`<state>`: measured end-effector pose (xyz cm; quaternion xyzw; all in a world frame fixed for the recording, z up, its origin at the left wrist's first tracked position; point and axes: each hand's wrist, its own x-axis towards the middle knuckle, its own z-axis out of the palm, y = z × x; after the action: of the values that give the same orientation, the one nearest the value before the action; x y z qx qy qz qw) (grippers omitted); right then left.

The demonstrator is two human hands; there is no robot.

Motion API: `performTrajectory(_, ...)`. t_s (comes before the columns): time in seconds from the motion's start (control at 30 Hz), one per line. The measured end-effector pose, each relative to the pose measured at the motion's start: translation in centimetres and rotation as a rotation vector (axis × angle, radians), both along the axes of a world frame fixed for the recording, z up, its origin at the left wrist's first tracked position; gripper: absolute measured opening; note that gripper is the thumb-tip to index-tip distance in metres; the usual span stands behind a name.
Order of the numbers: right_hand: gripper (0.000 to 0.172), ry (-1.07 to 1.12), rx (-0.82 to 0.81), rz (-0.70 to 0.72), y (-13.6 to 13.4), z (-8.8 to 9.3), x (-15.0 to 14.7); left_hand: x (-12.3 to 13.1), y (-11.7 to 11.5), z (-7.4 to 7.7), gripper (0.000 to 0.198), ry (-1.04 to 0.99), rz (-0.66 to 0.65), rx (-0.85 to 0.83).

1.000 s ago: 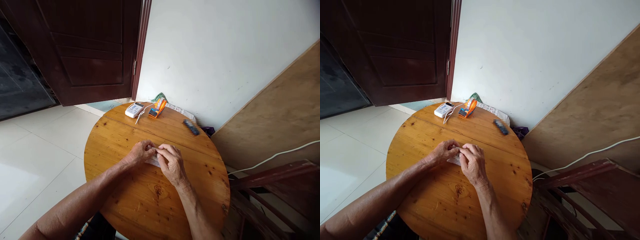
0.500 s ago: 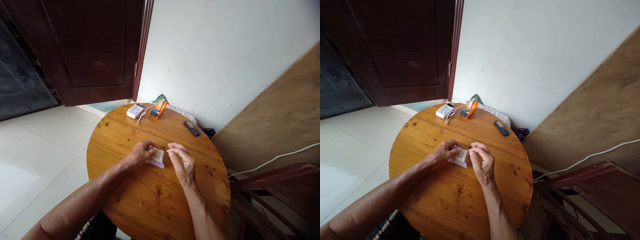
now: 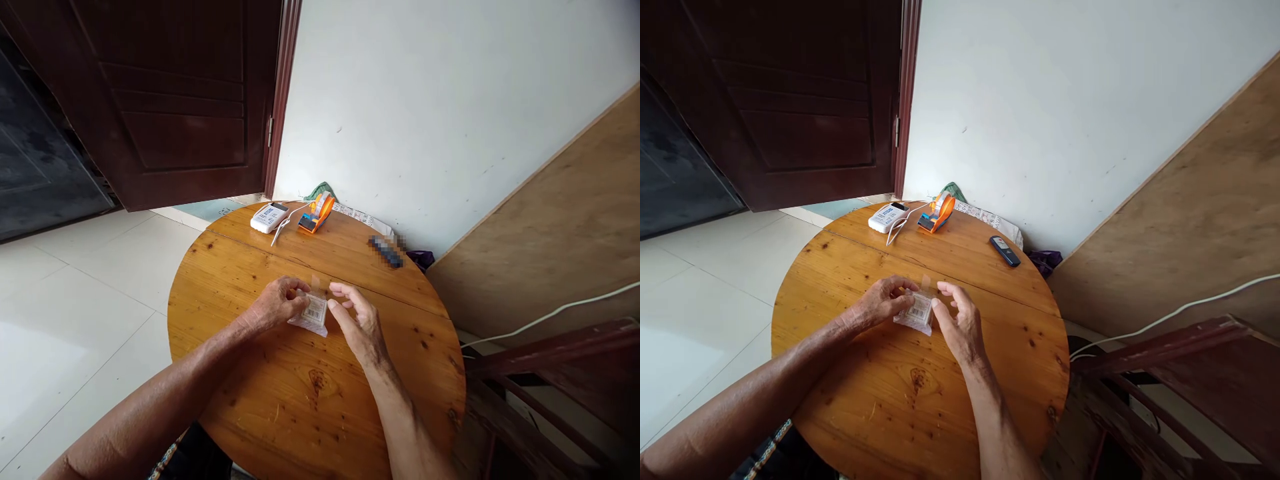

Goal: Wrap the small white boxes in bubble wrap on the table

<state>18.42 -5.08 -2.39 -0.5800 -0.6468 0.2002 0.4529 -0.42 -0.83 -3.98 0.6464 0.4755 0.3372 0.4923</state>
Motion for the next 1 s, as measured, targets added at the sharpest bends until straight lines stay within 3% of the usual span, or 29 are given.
performTrajectory(0.27,0.031,0.066,-0.175,-0.075,1.3,-1.1,1.0,0.2,0.0,-0.2,0.027,0.025,-0.013,0.030)
performTrajectory(0.5,0.041,-0.146,-0.238,0.057,3.8,-0.1,0.4,0.3,-0.2,0.4,0.026,0.081,-0.002,0.021)
performTrajectory(0.67,0.032,0.110,-0.376,0.058,5.0,0.0,-1.0,0.2,-0.2,0.4,0.026,0.081,0.025,0.066)
performTrajectory(0.83,0.022,0.360,-0.265,0.053,4.1,-0.2,-1.3,0.2,0.1,-0.1,0.023,0.031,-0.032,0.023)
performTrajectory(1.0,0.013,0.265,-0.199,0.164,3.1,0.7,-1.2,0.5,0.5,-0.8,0.018,-0.031,-0.036,-0.059)
